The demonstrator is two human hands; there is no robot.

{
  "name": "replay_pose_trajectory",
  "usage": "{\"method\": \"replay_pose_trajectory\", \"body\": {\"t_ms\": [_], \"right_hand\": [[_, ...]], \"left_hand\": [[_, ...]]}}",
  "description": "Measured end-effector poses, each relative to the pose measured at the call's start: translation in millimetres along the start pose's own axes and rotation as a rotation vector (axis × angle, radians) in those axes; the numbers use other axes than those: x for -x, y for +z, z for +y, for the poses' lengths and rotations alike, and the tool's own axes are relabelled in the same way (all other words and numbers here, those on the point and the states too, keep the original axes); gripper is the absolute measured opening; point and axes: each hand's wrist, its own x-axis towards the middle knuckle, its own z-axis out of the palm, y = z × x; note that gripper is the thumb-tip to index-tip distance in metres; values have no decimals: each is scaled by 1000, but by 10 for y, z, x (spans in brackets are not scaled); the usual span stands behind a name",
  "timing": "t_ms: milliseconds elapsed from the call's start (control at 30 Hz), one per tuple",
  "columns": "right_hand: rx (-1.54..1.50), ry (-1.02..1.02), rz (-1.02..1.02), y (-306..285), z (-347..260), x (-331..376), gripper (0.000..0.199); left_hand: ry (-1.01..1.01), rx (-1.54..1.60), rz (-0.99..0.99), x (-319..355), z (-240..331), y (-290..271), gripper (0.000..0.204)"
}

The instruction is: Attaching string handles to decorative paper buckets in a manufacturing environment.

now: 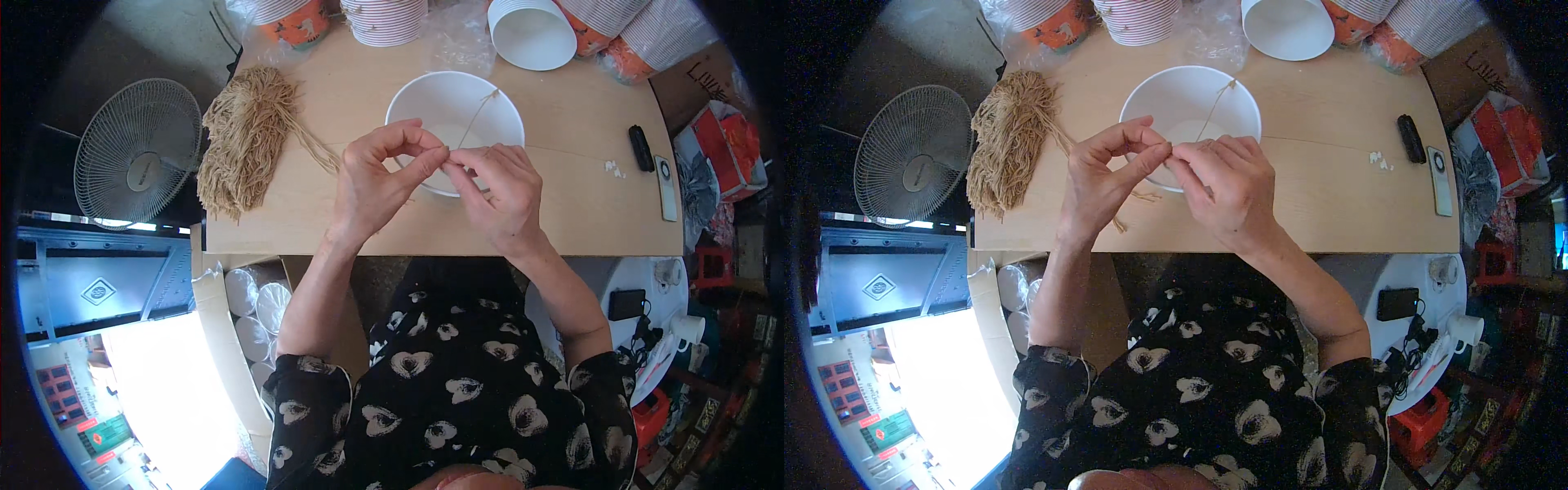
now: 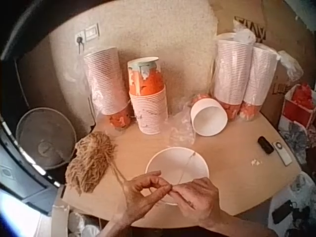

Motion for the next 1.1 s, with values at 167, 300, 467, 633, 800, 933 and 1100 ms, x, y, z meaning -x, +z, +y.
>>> {"method": "replay_pose_trajectory", "body": {"t_ms": [167, 300, 467, 633, 800, 933, 1100], "right_hand": [[-16, 14, -11, -52, -18, -25, 11], [-51, 62, -5, -55, 2, -27, 10], [-81, 105, -25, -48, -5, -25, 9], [-46, 92, -74, -87, -4, -21, 9], [-32, 75, -106, -102, 39, -14, 12], [-67, 100, -118, -109, 40, -18, 10], [-189, 194, -108, -137, -2, -22, 12]], "left_hand": [[-39, -35, 2, 28, 19, -19, 15], [-53, -76, -80, 34, 5, -90, 25], [-91, -39, -91, 28, -4, -92, 23], [-41, -117, -105, 9, 40, -80, 22], [15, -91, -131, 9, -1, -78, 19], [-18, -72, -120, 27, -9, -78, 16], [-25, -104, -66, 23, -6, -50, 12]]}}
